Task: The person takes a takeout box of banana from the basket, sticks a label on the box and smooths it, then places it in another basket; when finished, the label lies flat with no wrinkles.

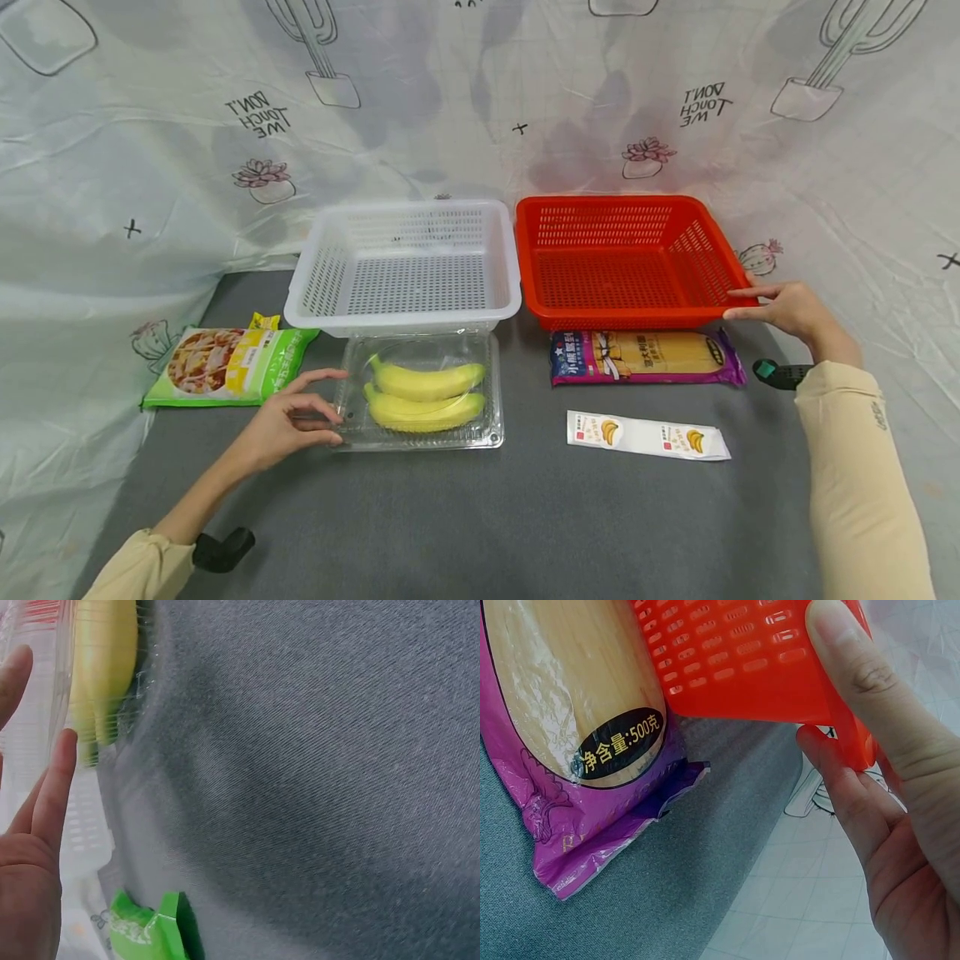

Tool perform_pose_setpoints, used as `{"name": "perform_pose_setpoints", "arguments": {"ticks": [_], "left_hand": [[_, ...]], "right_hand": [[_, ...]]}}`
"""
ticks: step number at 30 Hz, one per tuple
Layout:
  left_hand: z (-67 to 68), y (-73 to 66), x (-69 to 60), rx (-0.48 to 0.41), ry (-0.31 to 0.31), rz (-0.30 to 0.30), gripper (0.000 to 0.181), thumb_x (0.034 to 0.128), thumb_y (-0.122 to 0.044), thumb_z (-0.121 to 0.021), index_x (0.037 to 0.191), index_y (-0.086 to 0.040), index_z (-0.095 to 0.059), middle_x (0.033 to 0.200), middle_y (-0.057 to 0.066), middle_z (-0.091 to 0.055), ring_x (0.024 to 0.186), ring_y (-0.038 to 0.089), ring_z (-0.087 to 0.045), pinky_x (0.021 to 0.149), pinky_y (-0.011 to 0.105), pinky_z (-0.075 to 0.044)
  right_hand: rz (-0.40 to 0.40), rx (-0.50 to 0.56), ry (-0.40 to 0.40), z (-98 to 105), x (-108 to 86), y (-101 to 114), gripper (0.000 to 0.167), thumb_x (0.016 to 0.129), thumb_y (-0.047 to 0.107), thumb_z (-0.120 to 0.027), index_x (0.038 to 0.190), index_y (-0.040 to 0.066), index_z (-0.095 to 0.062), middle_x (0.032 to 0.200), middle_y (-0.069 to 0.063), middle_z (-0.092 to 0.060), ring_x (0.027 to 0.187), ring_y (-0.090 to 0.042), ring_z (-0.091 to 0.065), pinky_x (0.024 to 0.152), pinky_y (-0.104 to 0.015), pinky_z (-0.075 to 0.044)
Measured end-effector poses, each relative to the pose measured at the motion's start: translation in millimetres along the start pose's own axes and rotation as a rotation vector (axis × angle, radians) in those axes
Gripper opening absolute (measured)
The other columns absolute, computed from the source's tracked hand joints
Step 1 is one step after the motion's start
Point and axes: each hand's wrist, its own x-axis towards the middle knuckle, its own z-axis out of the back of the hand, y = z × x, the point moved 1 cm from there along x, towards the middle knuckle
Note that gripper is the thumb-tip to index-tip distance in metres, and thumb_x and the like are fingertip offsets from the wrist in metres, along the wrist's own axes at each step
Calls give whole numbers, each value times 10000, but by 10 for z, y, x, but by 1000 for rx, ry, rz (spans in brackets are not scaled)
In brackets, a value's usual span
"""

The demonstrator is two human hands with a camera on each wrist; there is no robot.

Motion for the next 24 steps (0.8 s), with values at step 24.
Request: {"name": "perform_pose_setpoints", "arguments": {"ticks": [24], "left_hand": [[32,-357,-144,-57,-227,154,270,853,37,-685,1116,69,-632,1242,-101,-610,1059,54,-614,815,194,-518]], "right_hand": [[-39,20,24,6,-2,10,916,753,626,-705,1367,22,-393,1541,-252,-107,1289,-525,-194,930,-705,-312]]}}
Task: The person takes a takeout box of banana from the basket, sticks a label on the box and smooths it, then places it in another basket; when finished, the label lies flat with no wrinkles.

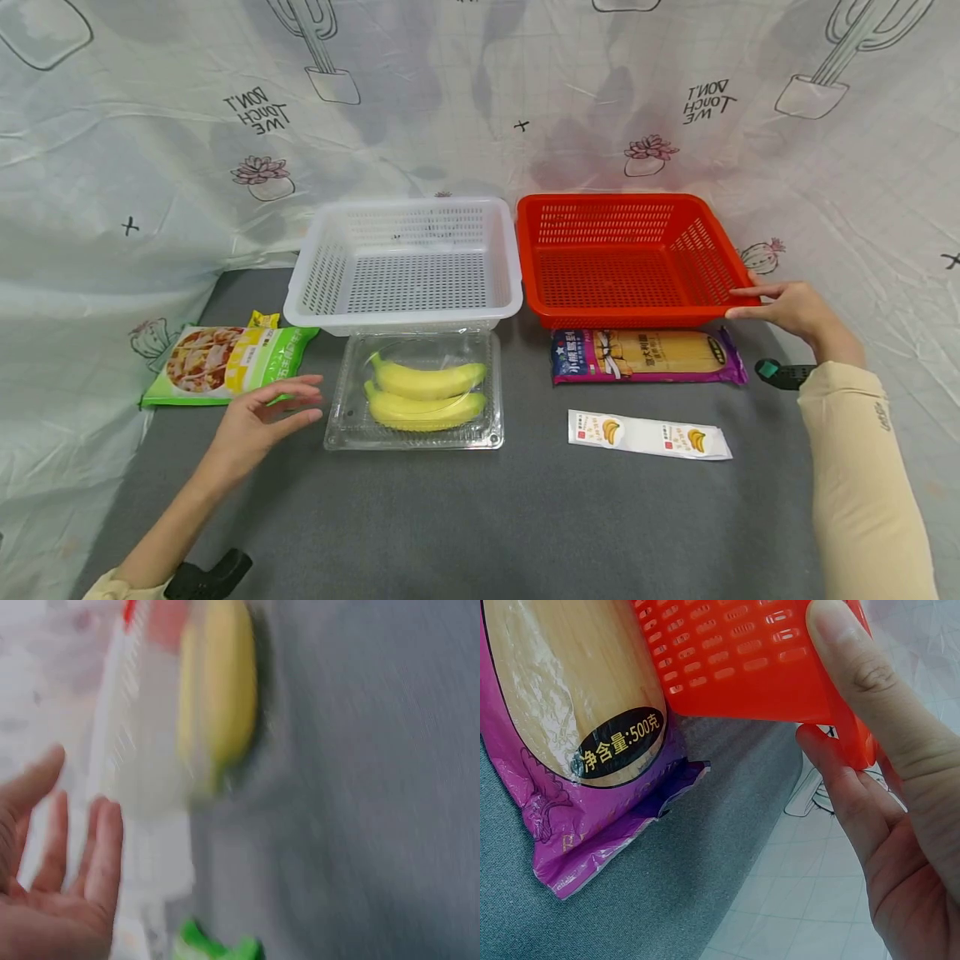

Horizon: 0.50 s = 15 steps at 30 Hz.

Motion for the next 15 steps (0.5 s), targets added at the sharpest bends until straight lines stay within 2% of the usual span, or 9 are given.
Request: {"name": "perform_pose_setpoints", "arguments": {"ticks": [6,10,12,15], "left_hand": [[-256,-234,-38,-217,-6,102,312,875,25,-665,1184,34,-622,1236,-54,-637,1029,112,-653,787,272,-551],[-459,-342,16,-248,-1,154,300,873,-21,-688,1169,-58,-656,1214,-40,-649,1018,101,-655,785,293,-556],[-574,-389,64,-264,13,172,310,864,-34,-703,1170,-50,-655,1210,-27,-648,1030,124,-654,792,305,-556],[-782,-444,141,-296,43,172,362,843,-28,-723,1184,37,-620,1219,17,-640,1070,211,-642,800,354,-557]], "right_hand": [[-2,3,18,-4,-2,3,922,750,630,-704,1375,40,-371,1544,-250,-81,1294,-534,-177,936,-719,-291],[3,-2,17,-8,8,2,920,748,631,-707,1369,37,-380,1548,-230,-77,1295,-531,-177,941,-717,-289],[9,-6,14,-3,8,1,904,761,619,-703,1368,31,-379,1547,-229,-76,1292,-534,-175,943,-715,-290],[20,-17,6,4,0,2,889,777,603,-698,1363,11,-387,1537,-271,-110,1278,-540,-186,935,-700,-317]]}}
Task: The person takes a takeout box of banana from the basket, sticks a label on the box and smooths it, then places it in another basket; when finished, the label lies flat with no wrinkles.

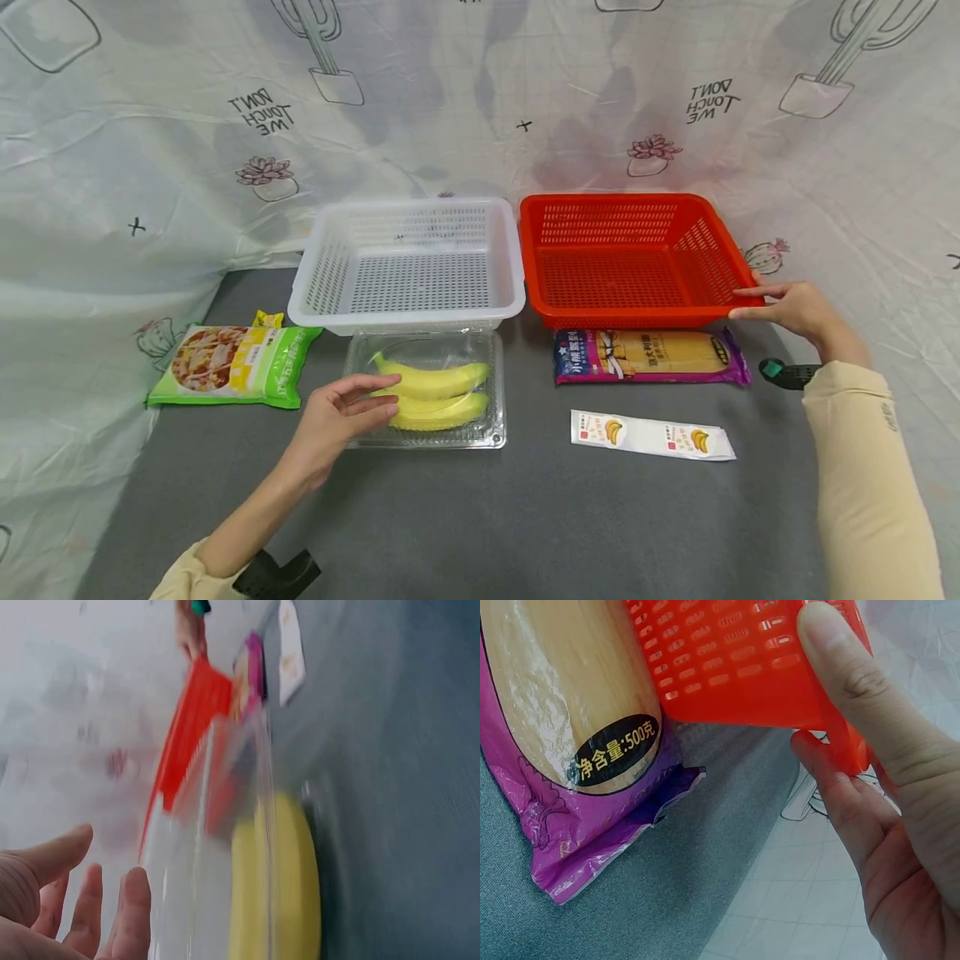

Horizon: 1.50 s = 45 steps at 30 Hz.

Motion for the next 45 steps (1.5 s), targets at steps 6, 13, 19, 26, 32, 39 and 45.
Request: {"name": "perform_pose_setpoints", "arguments": {"ticks": [6,13,19,26,32,39,45], "left_hand": [[-560,71,171,-27,110,-55,388,814,2,-741,1158,114,-603,1215,136,-636,1104,409,-591,816,348,-551],[-1236,165,309,-1,264,-130,302,823,1,-733,1113,42,-661,1200,187,-638,1032,342,-642,808,336,-553],[-1830,325,517,-12,305,-117,285,807,31,-740,1087,2,-694,1129,157,-675,992,347,-658,802,317,-549],[-2251,546,661,-30,299,-6,295,777,76,-747,1057,-9,-715,1078,92,-697,878,254,-692,623,173,-511],[-2264,662,679,-49,274,9,277,765,112,-734,1028,29,-711,1064,144,-693,871,301,-681,650,209,-543],[-2251,730,722,-24,252,35,255,757,106,-743,998,22,-722,1030,142,-700,833,275,-688,652,225,-551],[-2299,760,772,5,224,35,250,748,99,-752,982,12,-729,1005,142,-705,789,212,-690,643,224,-551]], "right_hand": [[41,-6,-4,21,-31,-8,879,790,570,-706,1370,-21,-413,1545,-202,-80,1328,-533,-155,964,-699,-282],[127,46,-52,-21,-117,-9,817,848,447,-706,1451,14,-363,1554,-240,-58,1349,-548,-164,987,-698,-263],[292,73,-200,-144,-299,42,697,888,262,-705,1442,-14,-384,1570,-162,-85,1411,-427,-123,1107,-398,-261],[456,320,-333,-445,-692,48,486,917,53,-641,1371,-26,-488,1477,-44,-426,1329,-83,-409,941,-83,-366],[671,907,290,-887,-1022,-113,441,963,-181,-331,1400,-128,-349,1425,-49,-496,1238,-161,-530,955,-308,-463],[477,1107,864,-1395,-1250,-309,455,1006,-116,-234,1418,-35,-408,1446,-105,-461,1290,-264,-471,1028,-447,-387],[421,1103,926,-1510,-1167,-345,445,1015,-99,-242,1418,-29,-415,1420,-147,-482,1288,-272,-469,1048,-397,-368]]}}
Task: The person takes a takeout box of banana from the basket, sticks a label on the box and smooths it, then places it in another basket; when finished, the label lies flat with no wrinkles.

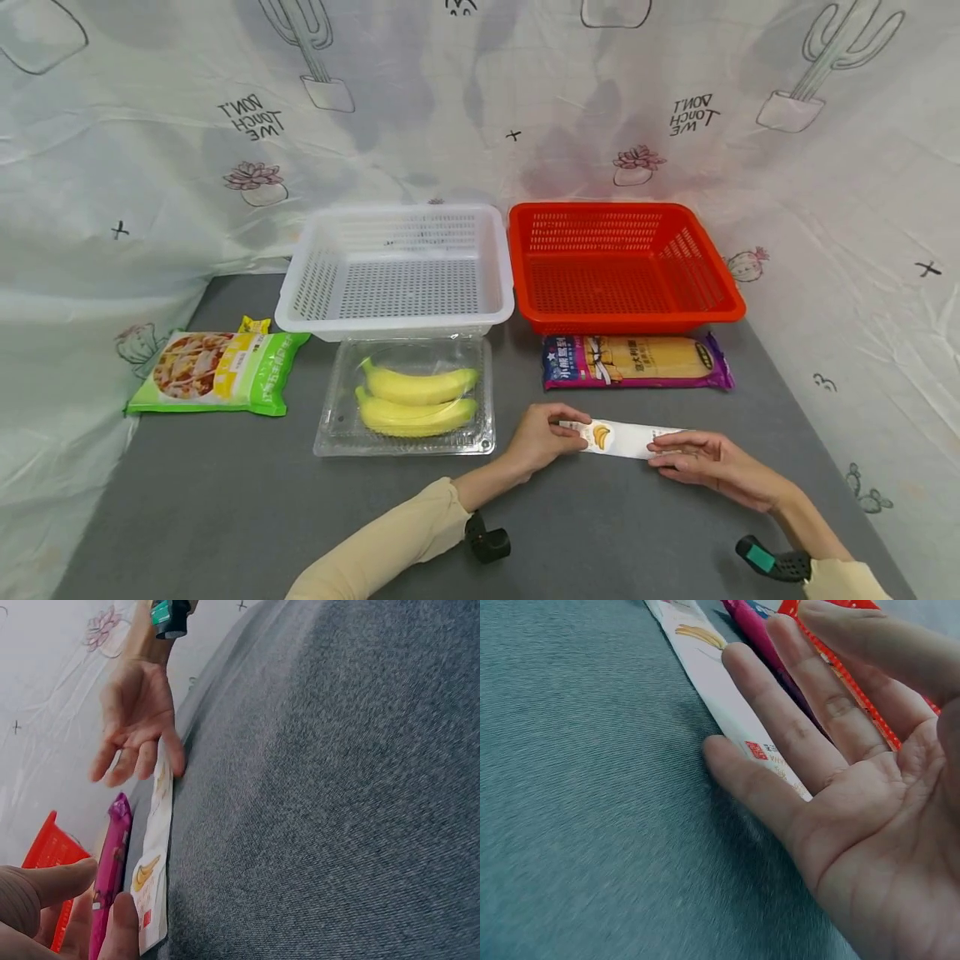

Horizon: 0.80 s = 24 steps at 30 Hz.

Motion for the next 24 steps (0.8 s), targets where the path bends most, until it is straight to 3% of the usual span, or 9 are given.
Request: {"name": "perform_pose_setpoints", "arguments": {"ticks": [7,10,15,19,24], "left_hand": [[-28,20,92,3,-61,-38,260,737,121,-750,979,29,-720,990,163,-705,780,210,-680,592,230,-549],[-21,27,111,-3,-71,-45,286,715,156,-746,978,50,-711,992,173,-703,797,257,-681,578,251,-554],[4,58,88,80,-70,-79,329,666,197,-749,961,56,-710,968,161,-710,831,304,-691,621,195,-541],[15,88,71,147,-84,-110,330,649,206,-732,939,47,-717,926,170,-710,813,285,-698,616,166,-524],[5,140,71,194,-96,-121,327,637,228,-724,916,57,-717,857,178,-704,774,262,-690,604,162,-522]], "right_hand": [[121,41,8,131,116,25,482,994,-145,-207,1425,-38,-396,1449,-126,-453,1313,-241,-445,1066,-369,-339],[155,6,-8,137,149,52,474,989,-154,-220,1423,-57,-384,1457,-124,-443,1310,-252,-450,1060,-383,-350],[140,-181,-166,45,219,85,412,995,-114,-323,1382,-47,-448,1401,-84,-513,1226,-227,-542,994,-356,-433],[152,-380,-310,-35,395,10,385,973,-84,-452,1358,-80,-459,1360,-74,-552,1168,-173,-588,944,-271,-474],[256,-483,-370,-101,611,-112,408,901,-130,-556,1292,-185,-453,1306,-172,-579,1153,-175,-596,891,-270,-505]]}}
